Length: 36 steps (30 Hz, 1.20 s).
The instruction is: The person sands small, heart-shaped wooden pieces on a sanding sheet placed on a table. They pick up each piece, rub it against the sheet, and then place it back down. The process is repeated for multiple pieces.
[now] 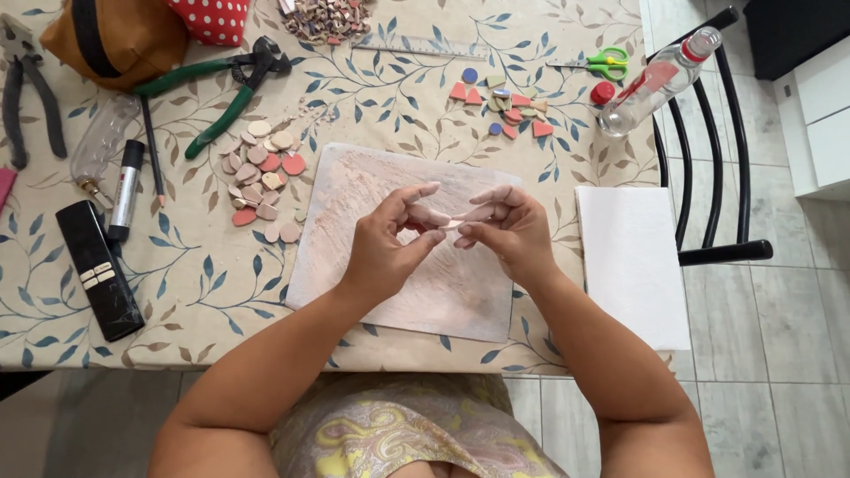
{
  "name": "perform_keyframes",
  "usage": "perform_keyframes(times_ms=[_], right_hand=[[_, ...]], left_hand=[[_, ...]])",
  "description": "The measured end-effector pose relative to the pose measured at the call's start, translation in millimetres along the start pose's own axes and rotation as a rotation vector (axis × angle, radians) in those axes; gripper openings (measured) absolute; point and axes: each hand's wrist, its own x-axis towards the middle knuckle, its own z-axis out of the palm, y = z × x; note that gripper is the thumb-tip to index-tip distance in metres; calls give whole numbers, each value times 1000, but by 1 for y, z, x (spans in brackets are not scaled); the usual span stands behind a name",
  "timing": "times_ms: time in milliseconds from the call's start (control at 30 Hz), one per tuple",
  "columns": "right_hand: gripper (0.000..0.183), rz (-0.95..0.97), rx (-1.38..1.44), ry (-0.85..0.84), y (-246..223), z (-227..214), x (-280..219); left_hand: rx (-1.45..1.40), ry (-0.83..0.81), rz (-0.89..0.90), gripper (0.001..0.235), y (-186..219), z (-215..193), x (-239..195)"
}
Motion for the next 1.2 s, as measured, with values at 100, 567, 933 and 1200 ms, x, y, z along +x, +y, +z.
perform_keyframes(times_ms=[100,567,933,1200], right_hand=[[36,-63,-101,29,-1,1,-2],[45,-203,-282,-2,-12,5,-2],[126,119,-1413,-444,-51,-28,8],[143,255,-1493,-475,-45,-31,12]], left_hand=[[12,-16,-48,46,-6,-1,1],[-342,-70,-384,26,-22,-2,6],[961,-154,516,13,-83,16,30],[889,-481,840,12,-66,30,17]])
